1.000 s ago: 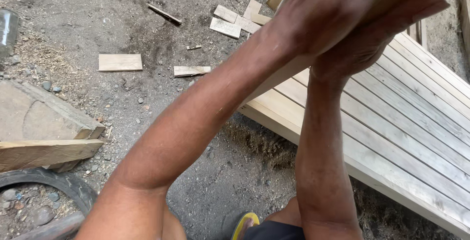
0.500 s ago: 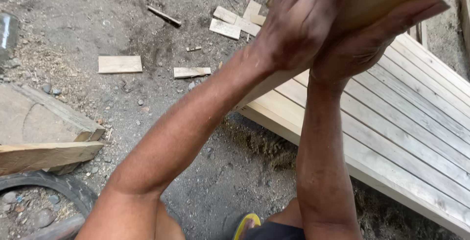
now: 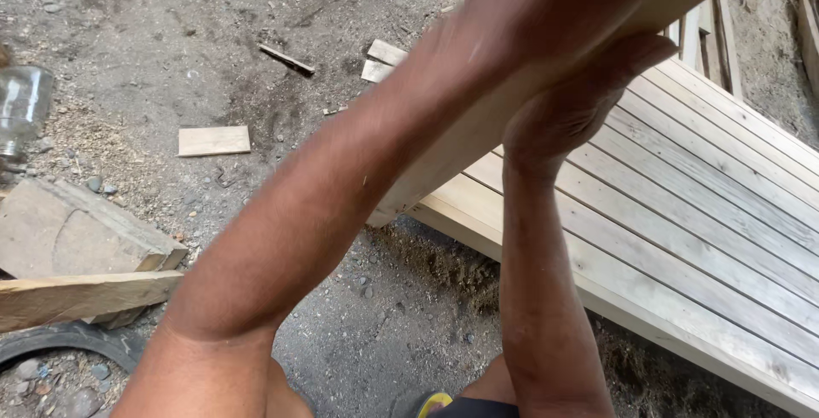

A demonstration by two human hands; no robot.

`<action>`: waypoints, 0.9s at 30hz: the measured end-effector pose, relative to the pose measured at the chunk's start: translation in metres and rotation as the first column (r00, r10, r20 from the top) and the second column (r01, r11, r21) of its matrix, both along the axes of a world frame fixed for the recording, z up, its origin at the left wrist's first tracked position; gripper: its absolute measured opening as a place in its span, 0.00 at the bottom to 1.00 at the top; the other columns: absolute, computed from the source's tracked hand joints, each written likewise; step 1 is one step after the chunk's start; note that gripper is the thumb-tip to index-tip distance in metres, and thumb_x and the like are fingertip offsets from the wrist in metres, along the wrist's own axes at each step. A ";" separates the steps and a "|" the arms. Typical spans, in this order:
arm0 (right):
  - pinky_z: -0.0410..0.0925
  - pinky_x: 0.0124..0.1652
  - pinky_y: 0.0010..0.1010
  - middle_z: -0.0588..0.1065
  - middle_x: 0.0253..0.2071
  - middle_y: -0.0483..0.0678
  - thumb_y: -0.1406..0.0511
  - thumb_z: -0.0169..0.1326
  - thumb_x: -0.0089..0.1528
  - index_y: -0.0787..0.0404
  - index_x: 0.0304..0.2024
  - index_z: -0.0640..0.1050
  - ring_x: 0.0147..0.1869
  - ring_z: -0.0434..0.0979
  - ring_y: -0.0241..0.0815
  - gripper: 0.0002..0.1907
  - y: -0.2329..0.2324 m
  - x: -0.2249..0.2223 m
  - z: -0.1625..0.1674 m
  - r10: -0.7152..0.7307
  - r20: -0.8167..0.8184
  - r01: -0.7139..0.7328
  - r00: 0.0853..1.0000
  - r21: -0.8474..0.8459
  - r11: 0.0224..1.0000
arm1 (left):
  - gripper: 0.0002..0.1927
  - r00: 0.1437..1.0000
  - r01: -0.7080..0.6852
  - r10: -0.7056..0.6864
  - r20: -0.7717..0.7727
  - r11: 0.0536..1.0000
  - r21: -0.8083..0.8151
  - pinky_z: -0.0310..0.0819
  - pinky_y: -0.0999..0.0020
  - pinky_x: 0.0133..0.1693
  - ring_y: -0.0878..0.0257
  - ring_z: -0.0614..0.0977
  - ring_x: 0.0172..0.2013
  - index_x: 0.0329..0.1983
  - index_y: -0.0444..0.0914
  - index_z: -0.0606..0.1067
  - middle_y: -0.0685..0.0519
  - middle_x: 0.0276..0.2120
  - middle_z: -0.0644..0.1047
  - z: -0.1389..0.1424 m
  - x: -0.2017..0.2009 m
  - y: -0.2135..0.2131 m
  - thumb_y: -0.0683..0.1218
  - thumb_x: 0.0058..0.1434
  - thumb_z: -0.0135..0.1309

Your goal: The person sands a wooden bench or table frame using a black sanding block, working along the edges and legs while kneeling on gravel ground. They reposition around the structure to sand different rails and then sand the slatted tabletop surface.

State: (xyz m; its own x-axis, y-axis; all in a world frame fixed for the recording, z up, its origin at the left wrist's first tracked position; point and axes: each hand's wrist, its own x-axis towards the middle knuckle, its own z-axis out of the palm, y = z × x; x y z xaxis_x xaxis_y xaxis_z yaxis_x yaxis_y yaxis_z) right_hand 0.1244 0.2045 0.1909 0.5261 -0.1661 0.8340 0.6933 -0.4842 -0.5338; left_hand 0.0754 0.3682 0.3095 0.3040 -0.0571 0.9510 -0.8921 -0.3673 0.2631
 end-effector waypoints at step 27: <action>0.33 0.85 0.27 0.31 0.80 0.36 0.53 0.16 0.83 0.39 0.77 0.33 0.85 0.27 0.35 0.22 -0.021 0.029 -0.024 -0.125 0.051 0.128 0.991 -0.077 0.989 | 0.34 0.910 -0.369 0.327 -0.255 0.919 -0.139 0.68 0.63 0.49 0.59 0.69 0.45 0.66 0.38 0.59 0.49 0.45 0.65 -0.216 -0.027 0.009 0.69 0.78 0.22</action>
State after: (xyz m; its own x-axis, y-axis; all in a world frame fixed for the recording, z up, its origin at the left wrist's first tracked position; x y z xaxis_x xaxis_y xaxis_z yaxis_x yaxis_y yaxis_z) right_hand 0.1537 0.1839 0.1670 0.4664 -0.1604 0.8699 0.6464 -0.6096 -0.4589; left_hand 0.0485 0.3771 0.0931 0.4768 0.2569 0.8407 -0.6269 -0.5710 0.5300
